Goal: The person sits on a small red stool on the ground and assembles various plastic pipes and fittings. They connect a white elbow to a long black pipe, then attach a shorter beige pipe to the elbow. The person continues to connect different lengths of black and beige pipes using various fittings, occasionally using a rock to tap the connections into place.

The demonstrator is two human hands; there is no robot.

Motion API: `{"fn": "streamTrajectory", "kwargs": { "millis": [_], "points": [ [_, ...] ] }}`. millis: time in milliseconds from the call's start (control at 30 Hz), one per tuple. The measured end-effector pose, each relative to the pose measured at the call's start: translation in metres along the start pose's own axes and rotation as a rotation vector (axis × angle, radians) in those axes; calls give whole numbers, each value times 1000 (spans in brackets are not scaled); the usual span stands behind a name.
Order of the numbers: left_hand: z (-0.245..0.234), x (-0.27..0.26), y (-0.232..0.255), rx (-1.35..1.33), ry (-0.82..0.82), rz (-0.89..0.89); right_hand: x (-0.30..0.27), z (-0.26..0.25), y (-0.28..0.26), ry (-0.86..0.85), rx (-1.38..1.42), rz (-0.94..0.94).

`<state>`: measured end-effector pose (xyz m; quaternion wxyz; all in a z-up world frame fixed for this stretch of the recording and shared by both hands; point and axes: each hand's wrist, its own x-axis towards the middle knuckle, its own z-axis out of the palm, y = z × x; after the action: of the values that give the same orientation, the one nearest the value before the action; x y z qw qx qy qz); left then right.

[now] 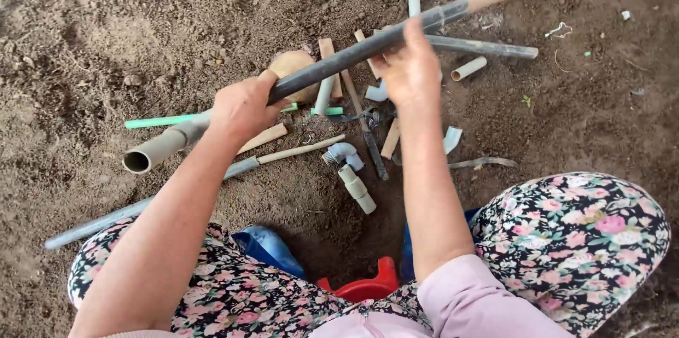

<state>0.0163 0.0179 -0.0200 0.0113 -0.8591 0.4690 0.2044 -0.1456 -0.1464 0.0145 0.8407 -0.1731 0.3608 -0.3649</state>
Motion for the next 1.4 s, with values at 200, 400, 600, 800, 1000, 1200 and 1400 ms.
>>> {"fn": "streamTrajectory", "kwargs": {
  "millis": [200,400,600,800,1000,1200,1400],
  "points": [
    [7,-4,-14,35,-40,18,5,-16,-23,185,85,-33],
    [5,0,2,144,-138,1,15,-29,-27,397,174,-28],
    [58,13,-19,165,351,248,72,-88,-23,339,288,-150],
    [22,-15,9,-120,411,298,90,-111,-46,449,245,-187],
    [-42,-66,-2,20,-600,-235,99,-124,-70,655,229,-285],
    [-54,-71,-24,-518,-187,-145,87,-119,-78,687,278,-242],
    [-16,-55,-33,-917,254,276,89,-116,-79,565,406,-297]
  ]
}}
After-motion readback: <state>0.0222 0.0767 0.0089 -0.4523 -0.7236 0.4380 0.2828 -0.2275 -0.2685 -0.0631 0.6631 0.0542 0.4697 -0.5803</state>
